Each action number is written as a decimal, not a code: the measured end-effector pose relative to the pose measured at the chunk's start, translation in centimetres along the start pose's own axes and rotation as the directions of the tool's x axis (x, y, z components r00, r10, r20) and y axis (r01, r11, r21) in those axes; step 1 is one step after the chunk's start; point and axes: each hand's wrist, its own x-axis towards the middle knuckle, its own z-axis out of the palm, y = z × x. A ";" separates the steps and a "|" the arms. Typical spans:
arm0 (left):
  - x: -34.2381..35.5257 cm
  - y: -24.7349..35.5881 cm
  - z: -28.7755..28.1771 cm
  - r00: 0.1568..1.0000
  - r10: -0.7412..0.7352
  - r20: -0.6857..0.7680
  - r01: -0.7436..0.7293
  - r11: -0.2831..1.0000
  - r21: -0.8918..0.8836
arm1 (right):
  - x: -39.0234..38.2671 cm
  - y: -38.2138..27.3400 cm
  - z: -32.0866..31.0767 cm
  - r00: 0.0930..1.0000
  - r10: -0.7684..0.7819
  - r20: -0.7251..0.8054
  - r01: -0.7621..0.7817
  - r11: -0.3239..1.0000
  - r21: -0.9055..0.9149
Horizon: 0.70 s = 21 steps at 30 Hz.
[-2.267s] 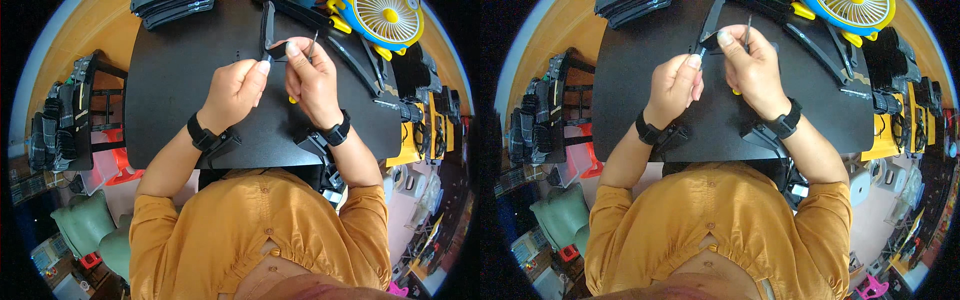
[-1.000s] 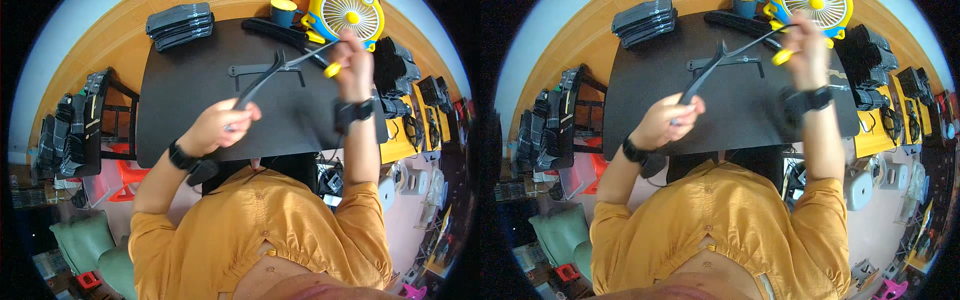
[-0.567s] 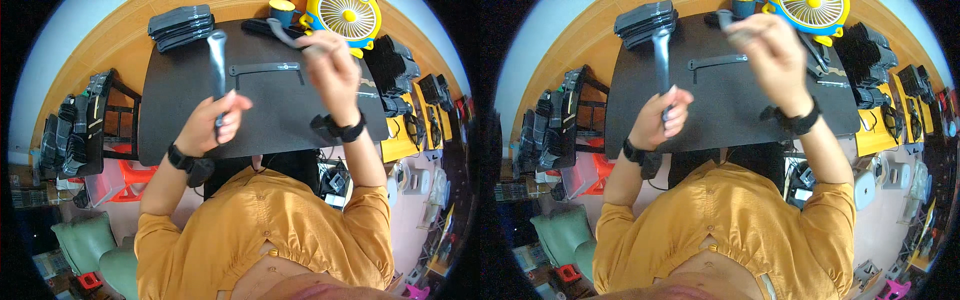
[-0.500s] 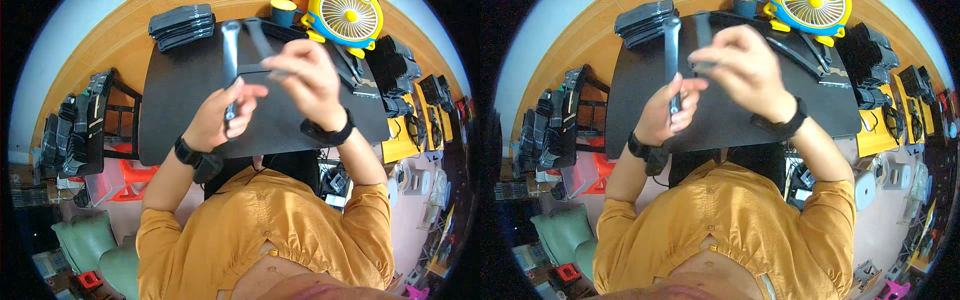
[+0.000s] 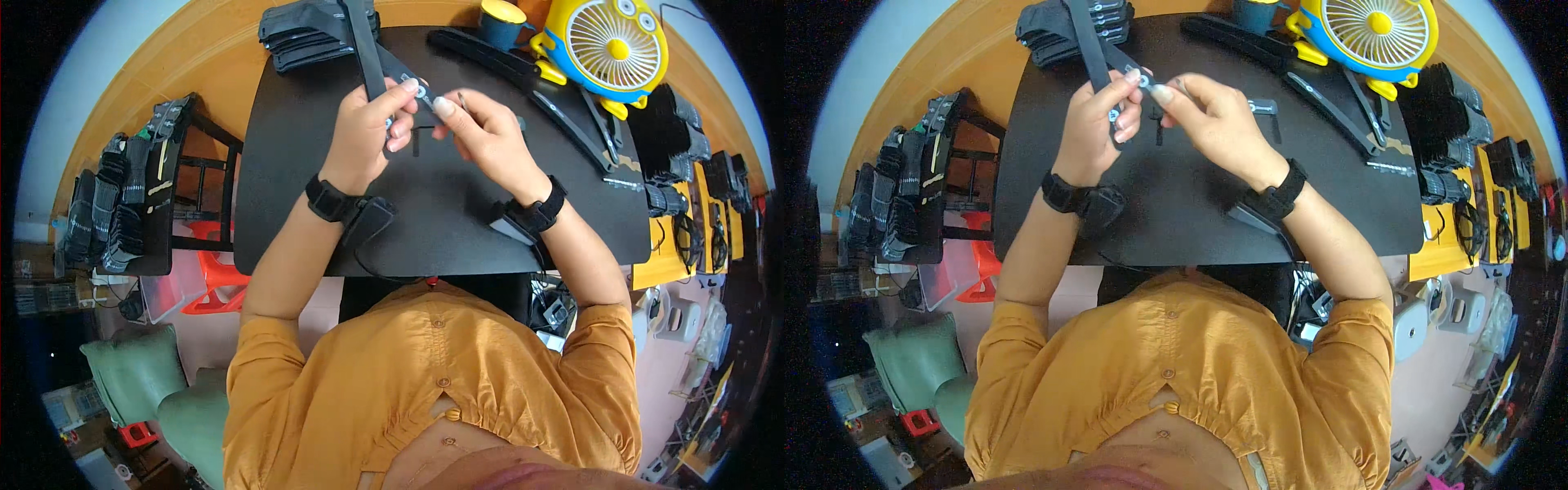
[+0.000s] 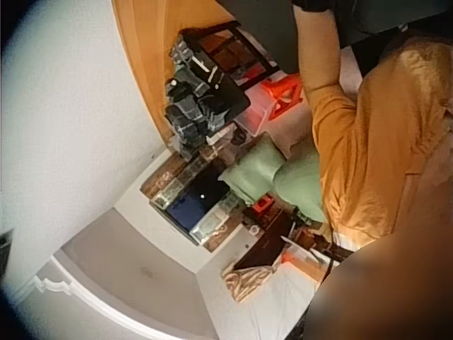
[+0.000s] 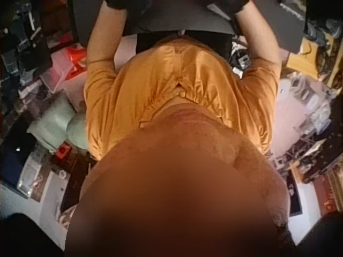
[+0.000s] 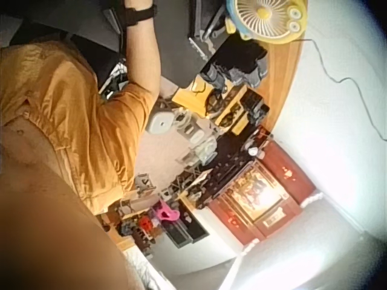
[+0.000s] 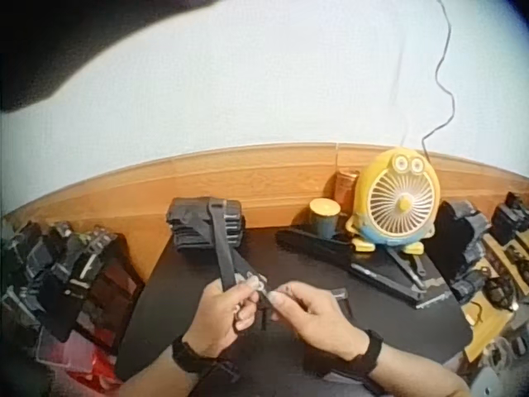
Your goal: Replacing or repairing a component on a black watch strap using a precision tool.
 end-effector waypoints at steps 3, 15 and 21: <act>-0.1 -0.6 -0.8 0.996 -0.067 0.058 0.068 0.998 -0.003 | 0.0 1.1 0.2 0.975 0.174 0.141 -0.204 0.948 0.246; -0.2 0.0 -2.2 0.992 0.015 0.121 -0.018 1.000 0.018 | -0.7 1.6 0.9 0.958 0.259 0.123 -0.284 0.799 0.531; -0.4 3.5 -2.2 0.959 0.044 0.280 -0.245 0.627 0.740 | 0.5 1.7 -4.0 0.936 -0.346 -0.073 0.257 0.808 -0.530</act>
